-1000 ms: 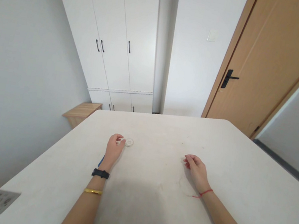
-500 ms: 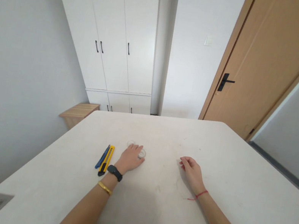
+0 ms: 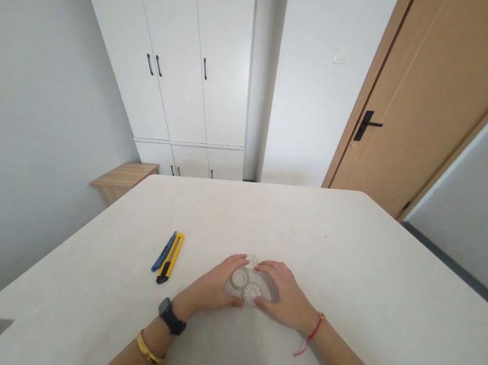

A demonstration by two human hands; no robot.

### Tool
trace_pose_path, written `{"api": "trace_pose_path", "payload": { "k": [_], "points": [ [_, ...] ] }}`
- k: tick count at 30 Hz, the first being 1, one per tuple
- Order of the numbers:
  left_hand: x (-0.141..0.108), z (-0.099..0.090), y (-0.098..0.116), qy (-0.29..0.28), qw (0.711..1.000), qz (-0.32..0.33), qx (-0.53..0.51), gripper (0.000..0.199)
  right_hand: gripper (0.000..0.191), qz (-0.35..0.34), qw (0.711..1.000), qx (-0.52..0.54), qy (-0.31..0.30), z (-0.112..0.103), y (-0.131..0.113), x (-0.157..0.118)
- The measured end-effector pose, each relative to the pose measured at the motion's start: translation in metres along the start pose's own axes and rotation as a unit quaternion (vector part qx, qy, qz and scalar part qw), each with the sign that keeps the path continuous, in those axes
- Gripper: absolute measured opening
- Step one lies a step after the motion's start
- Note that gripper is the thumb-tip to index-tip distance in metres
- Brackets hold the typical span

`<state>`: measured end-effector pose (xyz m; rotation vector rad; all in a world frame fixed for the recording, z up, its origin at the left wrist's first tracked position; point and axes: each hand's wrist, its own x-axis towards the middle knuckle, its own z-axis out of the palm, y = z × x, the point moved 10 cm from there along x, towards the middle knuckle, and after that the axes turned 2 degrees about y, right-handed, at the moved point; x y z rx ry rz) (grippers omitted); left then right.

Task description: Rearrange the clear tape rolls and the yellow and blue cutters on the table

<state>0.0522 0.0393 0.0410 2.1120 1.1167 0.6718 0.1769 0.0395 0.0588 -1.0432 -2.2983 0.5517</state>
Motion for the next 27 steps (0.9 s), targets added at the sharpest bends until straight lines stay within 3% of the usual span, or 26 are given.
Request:
{"api": "trace_pose_path", "payload": {
  "k": [5,9,13,23,27],
  "points": [
    [0.0,-0.008,-0.001,0.023,0.998,-0.039,0.05,0.063,0.074,0.028,0.998,-0.039,-0.043,0.008,-0.001,0.0],
    [0.001,-0.008,0.005,0.027,0.995,-0.048,0.082,0.054,0.059,0.032,0.997,-0.05,-0.057,0.014,-0.004,0.0],
    [-0.001,-0.009,-0.001,0.039,0.992,-0.057,0.105,0.046,0.043,0.035,0.996,-0.062,-0.051,0.011,0.001,-0.002],
    [-0.006,-0.012,-0.009,0.055,0.989,-0.043,0.131,0.054,0.048,0.088,0.992,-0.074,-0.053,-0.001,0.023,-0.006],
    [-0.006,-0.031,-0.022,0.105,0.981,-0.066,0.15,0.047,0.038,0.102,0.994,-0.023,-0.016,-0.007,0.029,0.0]
  ]
}}
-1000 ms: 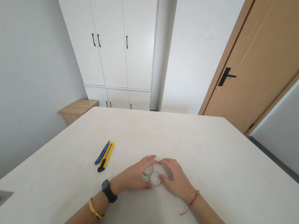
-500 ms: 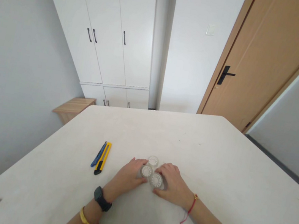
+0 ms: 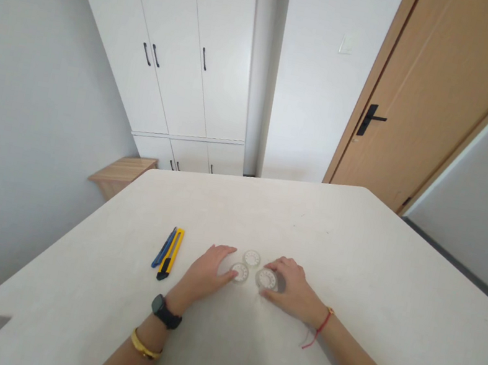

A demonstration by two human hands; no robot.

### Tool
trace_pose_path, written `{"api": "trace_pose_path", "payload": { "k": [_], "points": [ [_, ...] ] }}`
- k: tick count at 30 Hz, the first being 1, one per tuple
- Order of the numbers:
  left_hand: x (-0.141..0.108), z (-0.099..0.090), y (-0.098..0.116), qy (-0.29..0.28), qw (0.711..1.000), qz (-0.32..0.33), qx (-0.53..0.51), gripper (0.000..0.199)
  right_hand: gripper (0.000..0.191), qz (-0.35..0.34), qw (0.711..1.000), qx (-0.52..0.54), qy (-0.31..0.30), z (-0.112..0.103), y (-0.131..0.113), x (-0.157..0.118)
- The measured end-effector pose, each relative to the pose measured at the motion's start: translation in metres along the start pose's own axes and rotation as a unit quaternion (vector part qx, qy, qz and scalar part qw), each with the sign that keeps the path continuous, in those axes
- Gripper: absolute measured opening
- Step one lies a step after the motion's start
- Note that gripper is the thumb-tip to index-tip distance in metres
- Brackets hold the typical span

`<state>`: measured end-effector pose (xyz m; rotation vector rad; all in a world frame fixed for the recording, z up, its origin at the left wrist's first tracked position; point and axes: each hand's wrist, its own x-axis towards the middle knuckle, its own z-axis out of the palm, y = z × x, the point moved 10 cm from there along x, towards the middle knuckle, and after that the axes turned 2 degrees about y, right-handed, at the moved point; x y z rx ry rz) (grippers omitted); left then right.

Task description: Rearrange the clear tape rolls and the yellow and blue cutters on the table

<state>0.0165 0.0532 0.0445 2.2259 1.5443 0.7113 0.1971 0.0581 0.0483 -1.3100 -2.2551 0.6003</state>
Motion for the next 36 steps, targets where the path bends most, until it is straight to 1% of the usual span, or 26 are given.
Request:
{"api": "trace_pose_path", "payload": {
  "k": [3,5,7,9,10,11,12,13,14,16,18,20,22,24,27,29,30,32,33,34,36],
  "points": [
    [0.004,-0.02,-0.019,0.052,0.997,-0.034,0.045,0.038,0.038,0.003,0.997,0.053,0.06,-0.014,0.003,0.013],
    [0.003,-0.036,-0.036,0.088,0.986,-0.081,0.116,0.035,0.04,-0.003,0.994,0.069,0.085,-0.02,0.002,0.023],
    [-0.005,-0.054,-0.058,0.119,0.958,-0.168,0.2,0.039,0.041,-0.01,0.993,0.073,0.096,-0.022,0.001,0.032],
    [-0.019,-0.067,-0.081,0.132,0.921,-0.261,0.256,0.045,0.04,-0.014,0.992,0.073,0.101,-0.021,0.0,0.037],
    [-0.024,-0.07,-0.089,0.129,0.909,-0.295,0.266,0.047,0.039,-0.015,0.992,0.072,0.102,-0.019,0.0,0.038],
    [-0.027,-0.07,-0.095,0.12,0.904,-0.311,0.267,0.046,0.039,-0.017,0.993,0.069,0.099,-0.017,0.0,0.038],
    [-0.027,-0.067,-0.097,0.108,0.909,-0.309,0.26,0.044,0.039,-0.019,0.993,0.065,0.093,-0.014,-0.001,0.037],
    [-0.023,-0.061,-0.094,0.094,0.921,-0.288,0.247,0.042,0.039,-0.021,0.994,0.059,0.087,-0.011,-0.002,0.036],
    [-0.017,-0.053,-0.087,0.079,0.937,-0.251,0.228,0.041,0.039,-0.022,0.995,0.053,0.08,-0.007,-0.002,0.035],
    [-0.001,-0.033,-0.064,0.049,0.971,-0.155,0.173,0.044,0.039,-0.023,0.997,0.039,0.07,-0.002,-0.004,0.032],
    [0.011,-0.012,-0.036,0.018,0.993,-0.066,0.094,0.048,0.04,-0.023,0.998,0.022,0.061,0.004,-0.005,0.03],
    [0.019,0.004,-0.015,0.0,1.0,-0.023,0.006,0.054,0.04,-0.026,0.998,0.006,0.056,0.008,-0.007,0.029],
    [0.025,0.017,-0.004,-0.015,0.996,-0.017,-0.084,0.06,0.04,-0.03,0.998,-0.001,0.058,0.009,-0.007,0.027],
    [0.029,0.025,0.001,-0.026,0.983,-0.025,-0.178,0.065,0.04,-0.034,0.998,0.003,0.06,0.01,-0.007,0.026],
    [0.034,0.027,0.0,-0.022,0.952,-0.037,-0.304,0.066,0.041,-0.041,0.997,0.013,0.059,0.01,-0.006,0.023],
    [0.035,0.021,-0.005,0.003,0.934,-0.039,-0.354,0.063,0.042,-0.045,0.997,0.016,0.059,0.01,-0.006,0.022],
    [0.035,0.016,-0.007,0.018,0.93,-0.033,-0.365,0.061,0.042,-0.047,0.997,0.017,0.06,0.01,-0.005,0.022],
    [0.031,0.005,-0.01,0.035,0.932,-0.015,-0.36,0.06,0.042,-0.051,0.997,0.018,0.062,0.011,-0.005,0.021],
    [0.027,0.002,-0.01,0.031,0.939,-0.007,-0.342,0.061,0.042,-0.053,0.996,0.019,0.063,0.011,-0.005,0.02],
    [0.023,0.0,-0.01,0.02,0.949,-0.001,-0.314,0.064,0.042,-0.056,0.996,0.02,0.065,0.011,-0.006,0.02],
    [0.014,0.001,-0.008,-0.017,0.973,0.005,-0.231,0.077,0.041,-0.06,0.996,0.02,0.069,0.009,-0.007,0.019]
  ]
}}
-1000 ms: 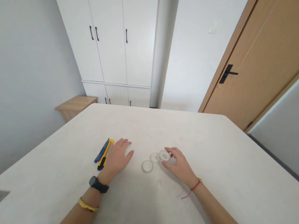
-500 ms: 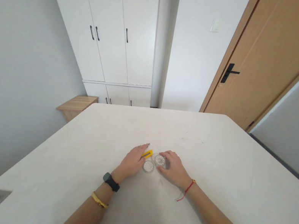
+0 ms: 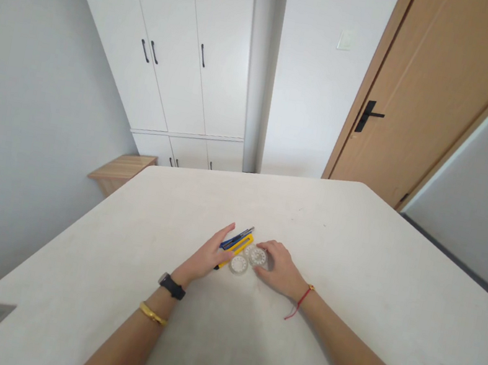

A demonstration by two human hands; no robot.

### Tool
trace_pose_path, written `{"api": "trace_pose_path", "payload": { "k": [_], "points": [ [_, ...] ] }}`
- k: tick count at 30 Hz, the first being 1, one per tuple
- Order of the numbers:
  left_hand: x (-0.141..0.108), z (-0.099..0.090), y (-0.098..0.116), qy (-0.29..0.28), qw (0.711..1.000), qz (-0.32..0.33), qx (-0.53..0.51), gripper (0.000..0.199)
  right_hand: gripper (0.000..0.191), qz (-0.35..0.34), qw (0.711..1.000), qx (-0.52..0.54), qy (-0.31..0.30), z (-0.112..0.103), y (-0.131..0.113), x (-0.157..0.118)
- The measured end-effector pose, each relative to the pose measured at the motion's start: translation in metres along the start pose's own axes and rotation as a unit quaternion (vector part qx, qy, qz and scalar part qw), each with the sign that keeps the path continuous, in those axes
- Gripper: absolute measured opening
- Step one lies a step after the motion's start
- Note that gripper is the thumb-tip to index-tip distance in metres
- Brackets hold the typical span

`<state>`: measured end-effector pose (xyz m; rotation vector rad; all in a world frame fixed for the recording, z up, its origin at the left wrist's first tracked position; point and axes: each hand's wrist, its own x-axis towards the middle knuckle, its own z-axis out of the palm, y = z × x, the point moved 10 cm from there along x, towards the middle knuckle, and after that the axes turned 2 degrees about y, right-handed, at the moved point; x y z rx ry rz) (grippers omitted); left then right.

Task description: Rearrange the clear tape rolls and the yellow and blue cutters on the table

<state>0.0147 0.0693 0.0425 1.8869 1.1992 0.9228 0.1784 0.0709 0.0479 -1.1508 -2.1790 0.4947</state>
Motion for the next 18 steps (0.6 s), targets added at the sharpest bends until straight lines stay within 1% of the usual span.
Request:
{"api": "trace_pose_path", "payload": {
  "k": [2,4,7,11,15,18],
  "points": [
    [-0.008,0.005,0.0,-0.036,0.995,-0.007,0.098,0.095,0.04,-0.002,1.0,-0.005,0.001,-0.002,-0.002,-0.001],
    [-0.013,0.009,-0.001,-0.061,0.982,-0.014,0.176,0.109,0.04,0.0,1.0,-0.016,-0.006,-0.003,-0.004,-0.002],
    [-0.016,0.014,0.0,-0.076,0.97,-0.016,0.232,0.119,0.039,0.004,0.999,-0.032,-0.032,-0.002,-0.006,-0.004],
    [-0.015,0.013,0.002,-0.063,0.967,-0.005,0.246,0.114,0.038,0.012,0.997,-0.049,-0.054,-0.001,-0.007,-0.006],
    [-0.016,0.014,0.006,-0.054,0.963,0.016,0.264,0.1,0.039,0.009,0.996,-0.059,-0.071,0.0,-0.005,-0.007],
    [-0.017,0.014,0.008,-0.051,0.963,0.019,0.264,0.09,0.041,0.0,0.995,-0.059,-0.084,0.0,-0.004,-0.008]
  ]
}}
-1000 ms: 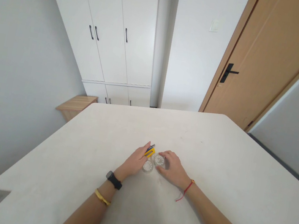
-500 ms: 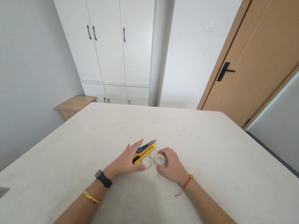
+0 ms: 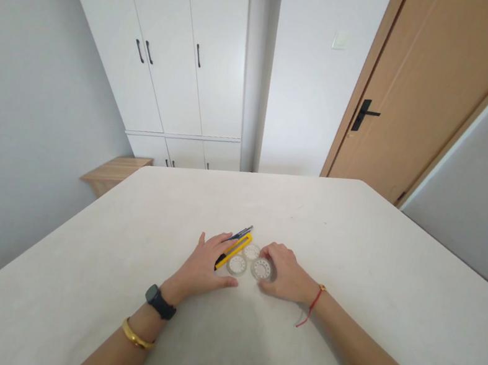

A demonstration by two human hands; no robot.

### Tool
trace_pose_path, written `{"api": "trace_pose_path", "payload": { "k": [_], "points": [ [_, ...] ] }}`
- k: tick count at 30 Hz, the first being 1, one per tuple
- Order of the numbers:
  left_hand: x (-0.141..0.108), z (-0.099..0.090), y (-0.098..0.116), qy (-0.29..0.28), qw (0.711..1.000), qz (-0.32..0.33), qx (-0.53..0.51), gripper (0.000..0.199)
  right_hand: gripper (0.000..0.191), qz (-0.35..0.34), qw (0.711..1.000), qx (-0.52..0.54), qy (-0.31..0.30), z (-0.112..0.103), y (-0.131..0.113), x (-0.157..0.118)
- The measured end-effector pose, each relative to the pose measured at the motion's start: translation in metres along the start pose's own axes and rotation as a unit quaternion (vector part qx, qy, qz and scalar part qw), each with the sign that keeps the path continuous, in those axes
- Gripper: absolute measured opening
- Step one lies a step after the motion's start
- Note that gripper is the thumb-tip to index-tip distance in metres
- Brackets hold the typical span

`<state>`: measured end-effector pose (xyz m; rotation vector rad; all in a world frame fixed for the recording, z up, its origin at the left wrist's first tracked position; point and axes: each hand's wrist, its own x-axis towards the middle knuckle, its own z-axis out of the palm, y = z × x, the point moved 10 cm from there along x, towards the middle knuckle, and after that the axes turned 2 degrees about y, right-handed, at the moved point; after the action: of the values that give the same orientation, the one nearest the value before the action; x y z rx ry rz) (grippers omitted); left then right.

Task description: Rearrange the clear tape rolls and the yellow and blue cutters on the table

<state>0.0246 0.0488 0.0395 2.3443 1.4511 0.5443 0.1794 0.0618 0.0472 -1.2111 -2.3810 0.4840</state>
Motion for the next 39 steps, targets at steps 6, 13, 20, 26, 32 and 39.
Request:
{"api": "trace_pose_path", "payload": {
  "k": [6,13,20,26,32,39],
  "points": [
    [0.0,-0.002,0.001,0.009,1.0,-0.009,-0.008,0.071,0.049,-0.017,0.999,0.004,-0.028,0.001,-0.001,-0.004],
    [0.001,0.002,-0.001,0.021,1.0,-0.005,0.002,0.056,0.048,-0.013,1.0,0.025,-0.009,-0.002,0.001,-0.006],
    [0.0,0.0,0.004,0.024,1.0,-0.005,-0.011,0.044,0.036,0.03,0.993,0.108,0.038,-0.01,0.018,-0.003],
    [0.001,0.001,0.007,0.013,0.999,0.004,-0.032,0.046,0.038,0.036,0.976,0.171,0.127,-0.022,0.023,0.014],
    [0.0,0.001,0.004,0.016,0.999,0.004,-0.047,0.047,0.039,0.006,0.984,0.145,0.106,-0.007,0.009,0.035],
    [-0.001,-0.004,0.002,0.029,0.998,0.003,-0.053,0.038,0.044,-0.026,0.985,0.127,0.111,0.004,0.008,0.031]
  ]
}}
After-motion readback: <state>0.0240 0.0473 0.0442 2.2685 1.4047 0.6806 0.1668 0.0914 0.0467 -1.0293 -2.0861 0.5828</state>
